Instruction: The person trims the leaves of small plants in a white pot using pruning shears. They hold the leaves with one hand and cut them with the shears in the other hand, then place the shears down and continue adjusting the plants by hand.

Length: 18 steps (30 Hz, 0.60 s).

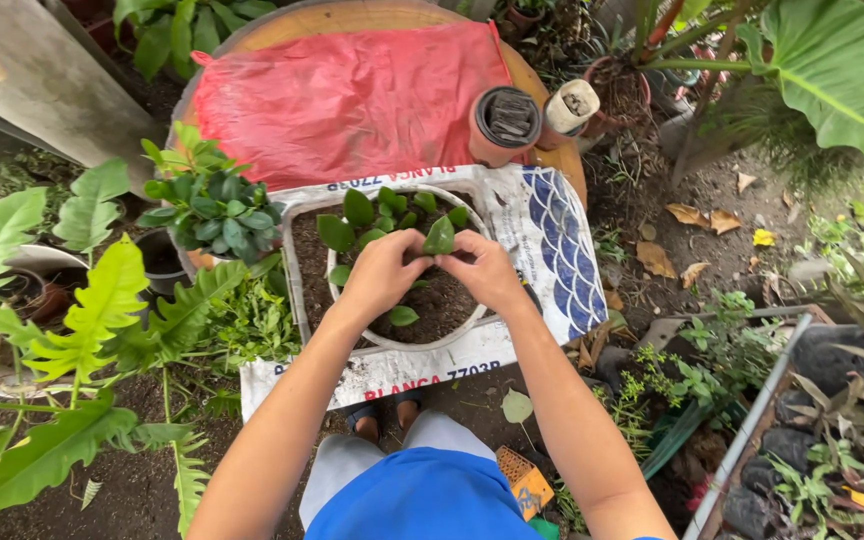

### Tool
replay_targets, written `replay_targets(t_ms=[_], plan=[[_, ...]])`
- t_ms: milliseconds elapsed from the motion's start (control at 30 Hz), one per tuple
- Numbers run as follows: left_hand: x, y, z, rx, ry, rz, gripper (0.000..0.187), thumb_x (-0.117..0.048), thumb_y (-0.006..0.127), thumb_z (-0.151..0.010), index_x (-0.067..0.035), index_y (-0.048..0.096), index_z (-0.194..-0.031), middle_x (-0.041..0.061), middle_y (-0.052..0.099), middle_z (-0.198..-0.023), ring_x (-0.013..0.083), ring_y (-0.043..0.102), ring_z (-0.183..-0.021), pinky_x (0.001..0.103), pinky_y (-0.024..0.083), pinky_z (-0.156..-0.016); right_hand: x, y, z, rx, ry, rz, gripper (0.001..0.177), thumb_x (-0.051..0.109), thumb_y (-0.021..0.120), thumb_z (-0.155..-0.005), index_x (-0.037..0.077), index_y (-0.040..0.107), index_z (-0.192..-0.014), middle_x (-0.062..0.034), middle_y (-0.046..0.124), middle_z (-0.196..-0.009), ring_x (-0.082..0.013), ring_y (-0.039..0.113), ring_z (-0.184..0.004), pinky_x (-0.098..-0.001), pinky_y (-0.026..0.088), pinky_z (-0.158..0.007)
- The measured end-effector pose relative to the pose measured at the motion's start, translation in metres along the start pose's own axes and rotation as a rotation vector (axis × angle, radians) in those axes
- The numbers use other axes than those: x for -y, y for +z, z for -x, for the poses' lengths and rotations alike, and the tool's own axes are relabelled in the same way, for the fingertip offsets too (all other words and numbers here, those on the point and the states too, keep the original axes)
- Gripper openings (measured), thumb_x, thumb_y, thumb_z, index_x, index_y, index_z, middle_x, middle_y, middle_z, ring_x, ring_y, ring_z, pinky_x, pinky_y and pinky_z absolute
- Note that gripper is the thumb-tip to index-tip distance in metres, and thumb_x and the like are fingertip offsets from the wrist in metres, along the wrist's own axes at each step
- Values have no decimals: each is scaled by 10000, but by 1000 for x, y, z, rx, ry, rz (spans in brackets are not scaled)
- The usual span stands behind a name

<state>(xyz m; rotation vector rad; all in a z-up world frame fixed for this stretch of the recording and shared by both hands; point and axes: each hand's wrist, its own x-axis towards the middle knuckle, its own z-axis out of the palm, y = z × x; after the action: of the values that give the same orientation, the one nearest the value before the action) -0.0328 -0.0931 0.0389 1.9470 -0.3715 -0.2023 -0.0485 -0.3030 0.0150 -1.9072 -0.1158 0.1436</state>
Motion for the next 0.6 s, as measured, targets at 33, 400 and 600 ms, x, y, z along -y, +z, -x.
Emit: replay_targets(t_ms=[33, 400, 600], plan=[[-4, 6, -8, 6, -1, 2, 203, -146, 741, -845, -38, 688, -1009, 140, 719, -925, 324, 691, -885, 430, 529, -768, -3, -7, 1, -4, 5, 0, 131, 52, 762, -901, 16, 765, -1028, -17, 713, -969, -93, 657, -884, -267, 535, -793], [14, 86, -59, -153, -13, -458, 268, -107, 760, -705, -97, 780, -972, 172, 648, -1022, 380, 625, -987, 511, 521, -819, -55, -50, 0, -216, 13, 242, 145, 128, 734, -923, 31, 764, -1027, -54, 715, -1077, -157, 715, -935, -275, 592, -793], [36, 131, -61, -77, -122, -728, 115, -38, 700, -805, -30, 766, -899, 134, 629, -1116, 343, 615, -1052, 435, 545, -818, -70, -56, -1, -187, 25, 339, 140, 121, 752, -890, 47, 775, -1007, -93, 675, -1207, -238, 666, -1096, -339, 567, -839]])
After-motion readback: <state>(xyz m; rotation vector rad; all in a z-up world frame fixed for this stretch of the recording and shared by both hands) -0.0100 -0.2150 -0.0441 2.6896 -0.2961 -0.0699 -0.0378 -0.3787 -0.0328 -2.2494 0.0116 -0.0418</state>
